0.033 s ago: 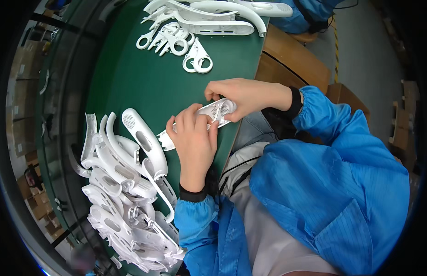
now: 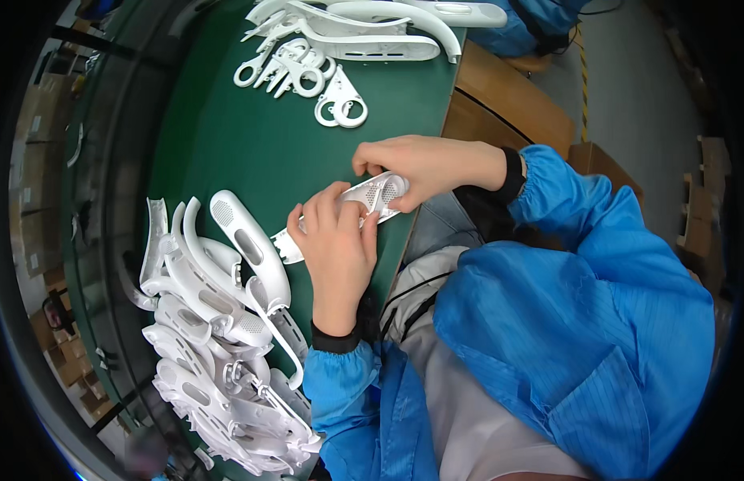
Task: The recorder is manually assembling white plastic components, snapping parts together at a factory workstation.
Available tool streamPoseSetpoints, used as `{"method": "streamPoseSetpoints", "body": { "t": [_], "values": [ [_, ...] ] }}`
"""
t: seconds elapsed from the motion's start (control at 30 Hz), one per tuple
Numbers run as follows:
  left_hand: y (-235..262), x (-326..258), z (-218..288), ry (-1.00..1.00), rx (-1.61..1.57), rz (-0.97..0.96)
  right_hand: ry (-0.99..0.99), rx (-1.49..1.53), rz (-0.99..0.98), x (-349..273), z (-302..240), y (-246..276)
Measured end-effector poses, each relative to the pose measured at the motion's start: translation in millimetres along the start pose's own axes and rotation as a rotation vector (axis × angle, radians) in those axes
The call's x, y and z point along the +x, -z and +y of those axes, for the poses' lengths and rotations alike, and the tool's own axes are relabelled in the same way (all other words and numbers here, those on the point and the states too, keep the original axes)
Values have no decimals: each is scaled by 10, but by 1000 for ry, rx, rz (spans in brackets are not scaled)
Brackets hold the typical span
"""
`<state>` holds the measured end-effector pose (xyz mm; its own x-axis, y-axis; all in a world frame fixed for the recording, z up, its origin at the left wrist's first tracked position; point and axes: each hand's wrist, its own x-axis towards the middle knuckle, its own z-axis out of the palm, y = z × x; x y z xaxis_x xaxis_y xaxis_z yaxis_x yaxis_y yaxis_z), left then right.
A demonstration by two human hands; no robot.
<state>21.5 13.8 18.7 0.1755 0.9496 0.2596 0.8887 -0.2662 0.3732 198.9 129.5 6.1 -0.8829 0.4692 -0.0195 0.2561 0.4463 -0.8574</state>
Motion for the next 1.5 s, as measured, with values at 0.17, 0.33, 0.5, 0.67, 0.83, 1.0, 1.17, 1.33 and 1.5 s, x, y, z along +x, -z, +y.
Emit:
{"method": "streamPoseSetpoints", "body": {
  "t": [0.17, 0.33, 0.5, 0.67, 0.83, 1.0, 1.17, 1.33, 1.5],
  "values": [
    [59, -45, -12, -11, -19, -52, -9, -186, -178, 139, -41, 54],
    [43, 18, 7, -15, -65, -40, -36, -213, -172, 121, -16, 56],
    [136, 112, 23, 165, 84, -112, -50, -246, -169, 134, -6, 6],
    [156, 183, 37, 196, 156, -243, -66, -209, -38, 152, 45, -16],
    [185, 164, 8, 218, 98, -319, -37, -241, 2, 139, 18, -55],
    [325, 56, 13, 71, -177, 75, -51, -214, 39, 186, 96, -9],
    [177, -239, 8, 132, -418, 432, -53, 248, -60, 253, 88, 480],
    [-246, 14, -182, 376, -852, 181, -283, 114, 154, 925, 74, 840],
    [-265, -15, -378, 414, -805, 222, -429, 117, 292, 2299, 238, 638]
  ]
}}
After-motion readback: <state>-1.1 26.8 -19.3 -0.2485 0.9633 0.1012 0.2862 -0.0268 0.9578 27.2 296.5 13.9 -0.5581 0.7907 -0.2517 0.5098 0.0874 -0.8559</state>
